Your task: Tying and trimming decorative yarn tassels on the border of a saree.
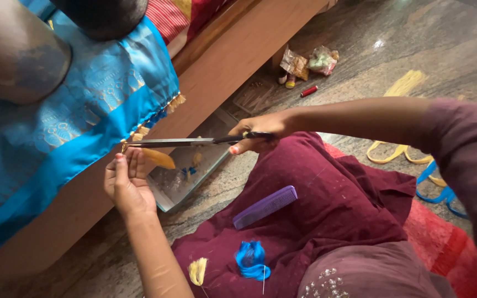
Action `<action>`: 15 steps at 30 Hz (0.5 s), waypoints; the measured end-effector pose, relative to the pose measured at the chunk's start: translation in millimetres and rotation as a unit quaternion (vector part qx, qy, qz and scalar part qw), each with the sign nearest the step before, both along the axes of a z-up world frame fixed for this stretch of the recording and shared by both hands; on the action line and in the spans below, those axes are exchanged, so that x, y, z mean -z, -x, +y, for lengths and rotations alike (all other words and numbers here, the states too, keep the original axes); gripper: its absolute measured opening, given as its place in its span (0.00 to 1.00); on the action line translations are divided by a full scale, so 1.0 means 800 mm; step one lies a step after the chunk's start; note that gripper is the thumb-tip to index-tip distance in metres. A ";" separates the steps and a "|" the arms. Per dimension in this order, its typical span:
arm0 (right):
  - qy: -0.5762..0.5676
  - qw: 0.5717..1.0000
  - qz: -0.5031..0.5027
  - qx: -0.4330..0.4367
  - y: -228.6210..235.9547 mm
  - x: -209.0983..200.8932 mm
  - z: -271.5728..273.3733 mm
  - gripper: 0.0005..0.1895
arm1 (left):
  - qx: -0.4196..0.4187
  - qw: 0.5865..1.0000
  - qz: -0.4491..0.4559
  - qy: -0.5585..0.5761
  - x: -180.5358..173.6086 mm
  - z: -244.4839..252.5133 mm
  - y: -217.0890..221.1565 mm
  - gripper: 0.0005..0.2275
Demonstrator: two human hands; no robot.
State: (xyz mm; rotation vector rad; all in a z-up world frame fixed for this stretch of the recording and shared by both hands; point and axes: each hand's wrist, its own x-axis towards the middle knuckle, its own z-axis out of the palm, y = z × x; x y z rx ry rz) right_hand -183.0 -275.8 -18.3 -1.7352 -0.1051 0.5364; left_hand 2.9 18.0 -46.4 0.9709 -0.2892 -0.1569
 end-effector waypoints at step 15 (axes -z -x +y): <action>0.002 1.000 0.014 0.014 0.001 -0.001 0.011 0.33 | 0.010 1.000 0.002 0.013 0.005 -0.007 0.000 0.04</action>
